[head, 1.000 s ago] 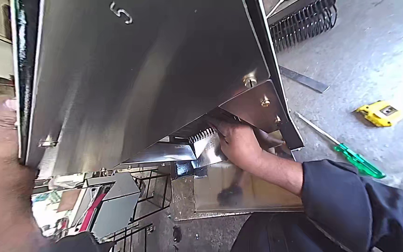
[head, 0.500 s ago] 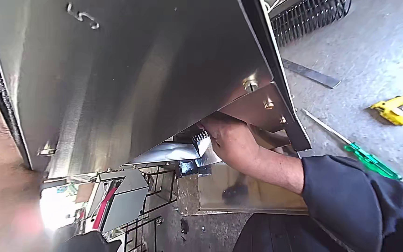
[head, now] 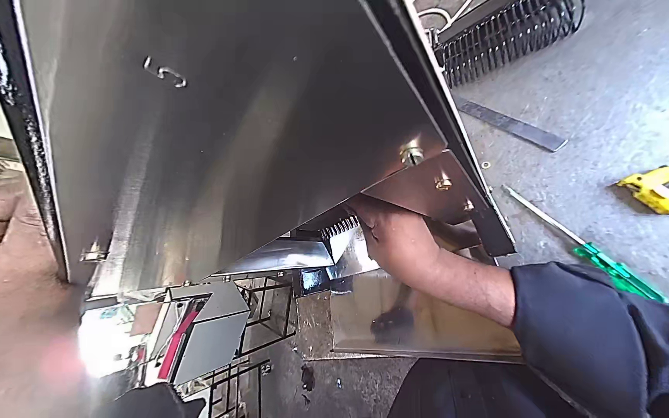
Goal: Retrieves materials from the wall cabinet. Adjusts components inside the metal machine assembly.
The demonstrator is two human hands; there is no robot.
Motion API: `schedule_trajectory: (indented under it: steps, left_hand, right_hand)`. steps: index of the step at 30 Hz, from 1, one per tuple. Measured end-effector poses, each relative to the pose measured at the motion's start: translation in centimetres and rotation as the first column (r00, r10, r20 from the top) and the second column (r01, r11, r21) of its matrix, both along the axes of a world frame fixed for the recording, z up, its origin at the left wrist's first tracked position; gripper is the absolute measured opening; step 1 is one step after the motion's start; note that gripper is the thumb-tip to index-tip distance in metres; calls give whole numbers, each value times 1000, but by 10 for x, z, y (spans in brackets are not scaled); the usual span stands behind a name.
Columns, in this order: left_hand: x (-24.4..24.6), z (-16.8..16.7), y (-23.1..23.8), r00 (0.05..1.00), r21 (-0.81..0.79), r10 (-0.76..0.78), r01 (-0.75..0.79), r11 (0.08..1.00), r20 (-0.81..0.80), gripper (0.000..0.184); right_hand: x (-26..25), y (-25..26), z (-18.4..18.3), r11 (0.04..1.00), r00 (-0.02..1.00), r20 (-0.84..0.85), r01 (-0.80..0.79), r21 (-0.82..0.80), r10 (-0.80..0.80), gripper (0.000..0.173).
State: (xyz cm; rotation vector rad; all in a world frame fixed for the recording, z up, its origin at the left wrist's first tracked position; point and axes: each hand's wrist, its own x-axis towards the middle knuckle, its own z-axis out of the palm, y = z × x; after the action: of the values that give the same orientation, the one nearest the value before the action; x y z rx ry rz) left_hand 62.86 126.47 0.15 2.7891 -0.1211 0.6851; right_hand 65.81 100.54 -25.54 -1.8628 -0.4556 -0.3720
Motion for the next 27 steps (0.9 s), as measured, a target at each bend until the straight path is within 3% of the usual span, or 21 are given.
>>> schedule_trajectory:
  steps: [4, 7, 9, 15, 21, 24, 27]
  left_hand:
    - [9, -1, -4, 995, 36, -97, 97, 995, -7, 24]
    - [11, 2, 0, 996, 55, -86, 86, 995, -5, 30]
    - [12, 2, 1, 997, 95, -77, 76, 993, 8, 34]
    - [15, 5, 4, 997, 128, -83, 81, 988, 10, 42]
    - [25, 3, 33, 989, 152, -142, 134, 979, 37, 42]
    - [30, 11, 31, 982, 275, -180, 187, 943, -49, 51]
    - [41, 31, 32, 925, 335, -288, 361, 870, -248, 48]
  right_hand:
    - [2, 2, 10, 999, 996, 90, 21, 45, -26, 16]
    - [0, -2, -4, 1000, 1000, -13, 0, -28, 0, 21]
    - [-1, -4, -6, 998, 998, -60, -1, -69, -3, 16]
    - [-2, 1, -5, 999, 1000, 5, 25, 27, -25, 22]
    - [-3, 2, -20, 978, 994, -47, 92, -187, -102, 23]
    - [-4, 4, -22, 965, 986, -97, 109, -237, -135, 27]
    - [-5, 9, -23, 948, 963, -152, 176, -267, -221, 23]
